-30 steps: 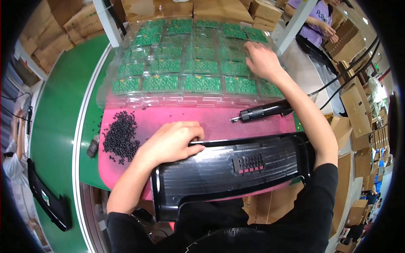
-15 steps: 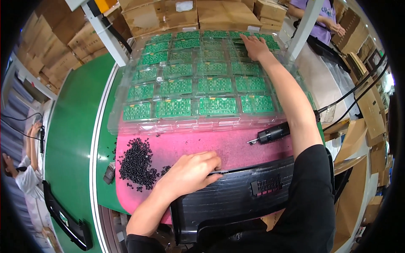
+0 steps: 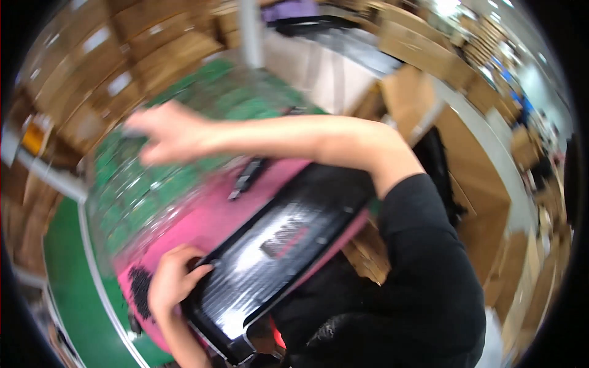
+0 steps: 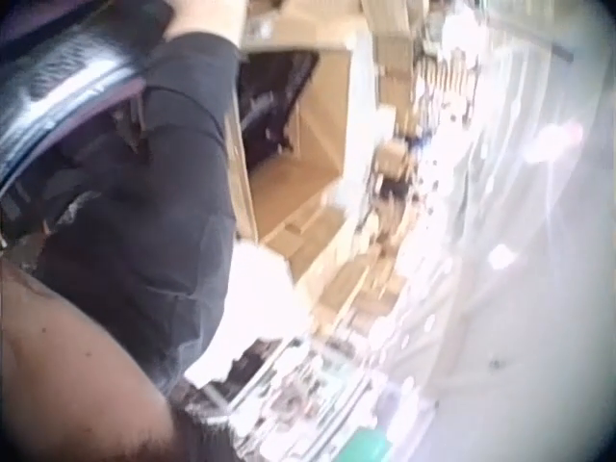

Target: Assembling circuit boards into plastic housings using an electric screwdriver at a factory workbench.

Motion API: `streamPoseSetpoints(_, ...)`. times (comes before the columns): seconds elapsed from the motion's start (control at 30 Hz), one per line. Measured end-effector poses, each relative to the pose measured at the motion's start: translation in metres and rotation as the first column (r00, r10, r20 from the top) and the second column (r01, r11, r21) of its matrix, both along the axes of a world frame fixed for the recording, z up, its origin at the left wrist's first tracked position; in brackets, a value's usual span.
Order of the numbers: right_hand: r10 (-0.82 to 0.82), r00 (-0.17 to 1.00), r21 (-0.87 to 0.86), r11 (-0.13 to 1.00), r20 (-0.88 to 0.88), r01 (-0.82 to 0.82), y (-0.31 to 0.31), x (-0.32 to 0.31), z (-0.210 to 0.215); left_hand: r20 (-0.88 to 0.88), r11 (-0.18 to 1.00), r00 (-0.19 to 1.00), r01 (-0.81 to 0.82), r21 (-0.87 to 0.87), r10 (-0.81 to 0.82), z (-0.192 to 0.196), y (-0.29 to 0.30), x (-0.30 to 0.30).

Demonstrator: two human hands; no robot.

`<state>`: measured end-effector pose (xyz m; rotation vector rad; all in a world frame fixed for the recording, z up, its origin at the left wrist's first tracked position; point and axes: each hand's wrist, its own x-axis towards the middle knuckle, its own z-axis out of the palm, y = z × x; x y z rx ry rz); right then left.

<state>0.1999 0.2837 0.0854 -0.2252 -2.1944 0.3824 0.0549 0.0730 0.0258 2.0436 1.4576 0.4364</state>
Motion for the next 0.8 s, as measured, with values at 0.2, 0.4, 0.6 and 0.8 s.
streamPoseSetpoints(0.2,0.306,0.946,-0.397,0.860,-0.103,-0.322,-0.134,0.023,0.017,0.725,0.975,0.689,-0.176,0.138,0.022,-0.017,-0.023,-0.021)
streamPoseSetpoints(0.4,0.112,0.958,-0.287,0.939,-0.263,-0.189,-0.170,0.048,-0.016,0.775,0.930,0.616,-0.350,0.109,0.141,-0.046,-0.030,-0.026)
streamPoseSetpoints(0.6,-0.045,0.992,-0.130,0.991,-0.115,0.030,-0.168,0.119,-0.012,0.655,0.998,0.756,-0.030,0.059,-0.016,-0.010,-0.034,0.025)
streamPoseSetpoints(0.8,0.004,0.985,0.004,1.000,0.174,-0.005,-0.177,0.178,-0.037,0.546,0.999,0.838,0.034,-0.036,-0.008,-0.001,-0.042,0.043)
